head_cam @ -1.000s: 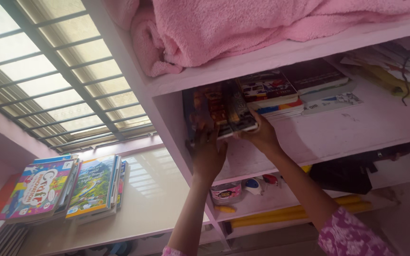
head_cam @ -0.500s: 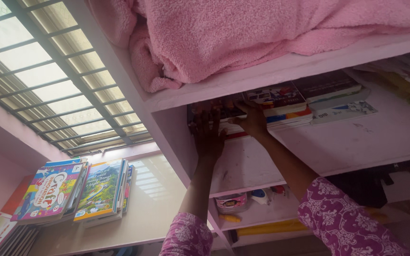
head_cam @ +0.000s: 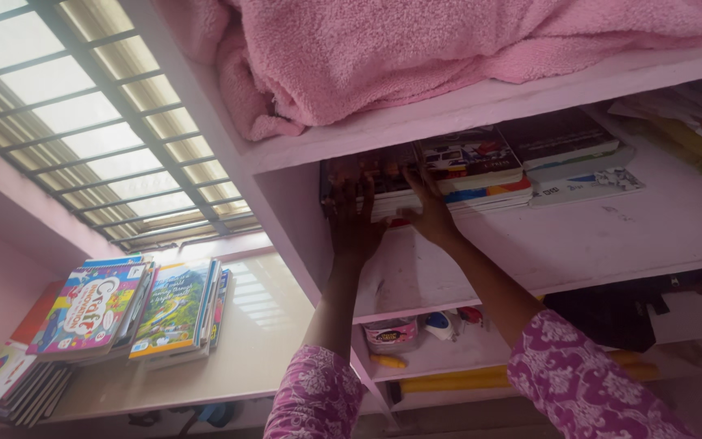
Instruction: The person picks up several notebooks and books from a ledge one by one, moves them to a shelf, and stacks them.
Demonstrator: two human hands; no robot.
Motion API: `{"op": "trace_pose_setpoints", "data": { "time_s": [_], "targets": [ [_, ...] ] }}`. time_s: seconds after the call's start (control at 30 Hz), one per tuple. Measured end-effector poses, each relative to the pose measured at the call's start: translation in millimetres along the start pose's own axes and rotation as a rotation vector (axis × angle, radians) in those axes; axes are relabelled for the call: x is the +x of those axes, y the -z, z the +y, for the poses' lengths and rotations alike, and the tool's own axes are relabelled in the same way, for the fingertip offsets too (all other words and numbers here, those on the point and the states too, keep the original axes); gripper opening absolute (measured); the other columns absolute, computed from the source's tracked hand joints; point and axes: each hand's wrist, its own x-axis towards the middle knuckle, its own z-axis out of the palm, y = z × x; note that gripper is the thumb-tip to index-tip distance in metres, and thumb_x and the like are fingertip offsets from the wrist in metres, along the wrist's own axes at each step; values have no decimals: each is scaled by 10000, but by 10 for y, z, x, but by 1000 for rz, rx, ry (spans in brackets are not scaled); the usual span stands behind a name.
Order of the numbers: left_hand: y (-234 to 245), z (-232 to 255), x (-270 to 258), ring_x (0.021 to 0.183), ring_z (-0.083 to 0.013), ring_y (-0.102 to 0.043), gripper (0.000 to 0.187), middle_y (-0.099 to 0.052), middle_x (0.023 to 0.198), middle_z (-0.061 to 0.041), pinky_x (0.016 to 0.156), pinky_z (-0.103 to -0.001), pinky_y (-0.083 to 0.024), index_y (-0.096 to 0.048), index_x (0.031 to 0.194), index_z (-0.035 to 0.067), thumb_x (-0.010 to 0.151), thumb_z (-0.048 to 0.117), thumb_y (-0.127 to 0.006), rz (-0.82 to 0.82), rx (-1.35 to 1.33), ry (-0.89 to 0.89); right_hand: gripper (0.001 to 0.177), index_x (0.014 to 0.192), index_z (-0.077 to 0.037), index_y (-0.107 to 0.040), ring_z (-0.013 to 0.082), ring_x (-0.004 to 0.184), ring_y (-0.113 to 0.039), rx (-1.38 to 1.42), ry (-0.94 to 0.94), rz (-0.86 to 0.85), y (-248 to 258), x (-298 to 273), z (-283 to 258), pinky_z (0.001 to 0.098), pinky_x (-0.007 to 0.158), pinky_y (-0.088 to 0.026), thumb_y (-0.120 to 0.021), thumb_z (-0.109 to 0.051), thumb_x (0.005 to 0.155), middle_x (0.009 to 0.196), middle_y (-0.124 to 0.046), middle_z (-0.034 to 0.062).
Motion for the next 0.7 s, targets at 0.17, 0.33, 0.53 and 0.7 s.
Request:
{"op": "trace_pose_setpoints", "data": {
  "time_s": [0.17,0.33,0.53,0.7],
  "targets": [
    [-37,-16,-435,1561,-427,-107,903,-110,1707,-224,1198,-666,-183,-182,1655,213,943,569,-609,-13,9,-3,1161,1646,-221,-21,411,1552,-146,-29,4,-92,8,-615,-168,447,1144,-399,-809,-163,795,1706,59,204],
    [76,265,-1126,1555,-427,-152,814,-191,1661,-268,1211,-634,-189,-200,1649,150,1018,585,-472,-119,54,79,1136,1638,-183,-90,430,1541,-195,-170,-22,-87,-36,-915,-155,455,1138,-404,-841,-231,787,1698,14,220],
    [383,494,-1586,1571,-341,-138,780,-173,1698,-186,1244,-607,-72,-177,1639,152,1038,582,-427,-196,-32,10,751,1456,-103,-530,419,1496,-326,-114,15,16,-64,-1162,-43,481,1174,-361,-845,-233,786,1640,-272,255],
    [576,582,-1982,1578,-332,-15,851,-56,1723,-170,1249,-563,-20,-86,1644,94,1020,557,-434,-198,-255,-2,383,1216,-137,-728,353,1402,-481,-100,-26,211,57,-1609,-363,451,1170,-390,-763,-157,835,1521,-533,167]
  ]
}}
